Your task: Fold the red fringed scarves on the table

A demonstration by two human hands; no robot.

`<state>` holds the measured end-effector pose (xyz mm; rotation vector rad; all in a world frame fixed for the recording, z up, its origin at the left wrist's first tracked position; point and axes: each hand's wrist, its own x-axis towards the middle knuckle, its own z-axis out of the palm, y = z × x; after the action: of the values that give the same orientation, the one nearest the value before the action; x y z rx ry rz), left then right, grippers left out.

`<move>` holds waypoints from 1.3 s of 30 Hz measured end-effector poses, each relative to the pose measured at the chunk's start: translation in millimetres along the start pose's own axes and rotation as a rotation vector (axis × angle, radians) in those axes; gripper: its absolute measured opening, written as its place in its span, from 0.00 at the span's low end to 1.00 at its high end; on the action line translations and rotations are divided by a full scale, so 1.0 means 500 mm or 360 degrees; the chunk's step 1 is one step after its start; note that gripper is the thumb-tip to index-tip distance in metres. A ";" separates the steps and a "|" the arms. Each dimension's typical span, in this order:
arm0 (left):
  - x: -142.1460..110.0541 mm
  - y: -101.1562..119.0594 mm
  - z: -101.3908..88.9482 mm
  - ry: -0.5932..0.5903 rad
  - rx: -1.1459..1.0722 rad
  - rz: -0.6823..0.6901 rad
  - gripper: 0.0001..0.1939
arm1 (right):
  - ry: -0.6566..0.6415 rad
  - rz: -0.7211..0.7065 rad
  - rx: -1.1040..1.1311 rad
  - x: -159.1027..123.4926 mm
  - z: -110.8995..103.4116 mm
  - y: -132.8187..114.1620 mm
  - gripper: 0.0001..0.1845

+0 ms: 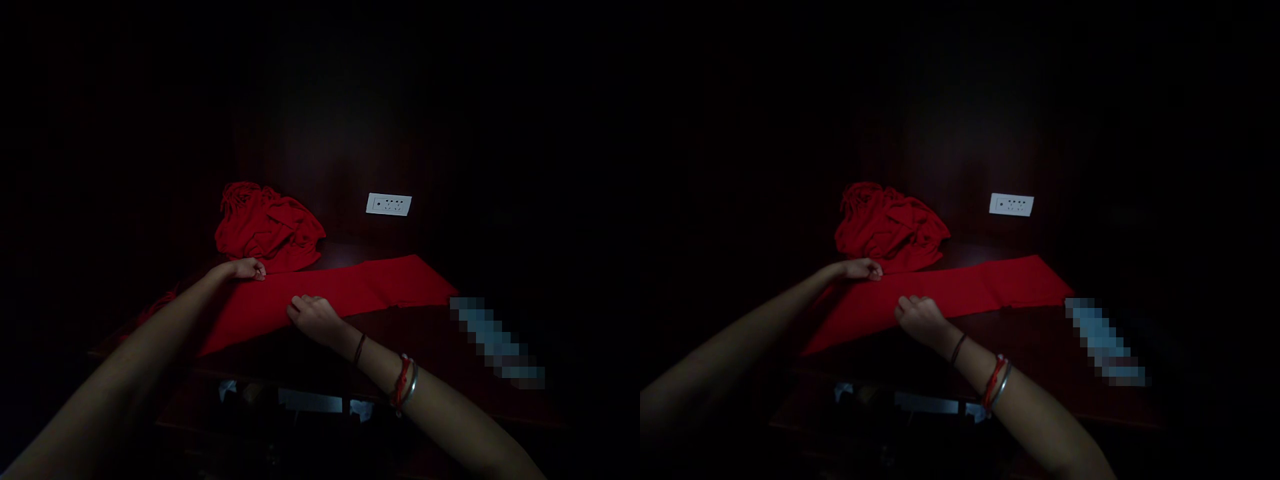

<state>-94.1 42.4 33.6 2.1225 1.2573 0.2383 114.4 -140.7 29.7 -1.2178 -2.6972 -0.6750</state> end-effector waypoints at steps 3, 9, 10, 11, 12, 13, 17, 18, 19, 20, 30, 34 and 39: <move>-0.009 0.015 0.005 0.0031 0.0040 0.0022 0.09 | 0.0022 -0.0028 0.0026 0.003 -0.002 -0.005 0.10; -0.022 0.069 0.001 0.0077 -0.0245 0.0215 0.10 | 0.0152 0.0387 0.0490 -0.024 -0.016 0.023 0.17; -0.020 0.080 -0.002 0.0094 -0.0313 0.0237 0.11 | 0.0213 0.0473 0.0625 -0.028 -0.019 0.032 0.18; -0.015 0.092 -0.005 0.0119 -0.0380 0.0252 0.11 | 0.0279 0.0551 0.0775 -0.032 -0.022 0.042 0.18; -0.009 0.106 -0.009 0.0146 -0.0454 0.0265 0.11 | 0.0342 0.0624 0.0936 -0.035 -0.025 0.053 0.18; 0.000 0.122 -0.011 0.0169 -0.0533 0.0276 0.12 | 0.0393 0.0695 0.1104 -0.039 -0.031 0.066 0.18; 0.048 0.212 -0.013 0.0199 -0.0876 0.0357 0.13 | 0.0483 0.1022 0.1717 -0.066 -0.065 0.137 0.18; 0.064 0.241 -0.009 0.0198 -0.0960 0.0410 0.13 | 0.0514 0.1082 0.1825 -0.077 -0.076 0.159 0.17; 0.081 0.272 -0.005 0.0194 -0.1040 0.0474 0.13 | 0.0554 0.1128 0.1910 -0.091 -0.086 0.183 0.17; 0.099 0.304 0.002 0.0183 -0.1118 0.0546 0.12 | 0.0603 0.1169 0.1971 -0.108 -0.096 0.209 0.17; 0.309 0.615 0.150 0.0328 -0.0851 0.0722 0.18 | 0.0888 0.1941 0.1881 -0.313 -0.101 0.447 0.14; 0.370 0.664 0.234 0.0433 -0.0399 0.0686 0.17 | 0.0525 0.2274 0.1445 -0.366 -0.060 0.489 0.14; 0.379 0.631 0.311 0.0443 -0.0073 0.0545 0.20 | -0.0389 0.2176 0.0811 -0.391 -0.012 0.505 0.12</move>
<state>302.8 29.3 76.1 2.3126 1.0139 0.7243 431.1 -131.2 70.6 -2.4446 -1.3149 0.3395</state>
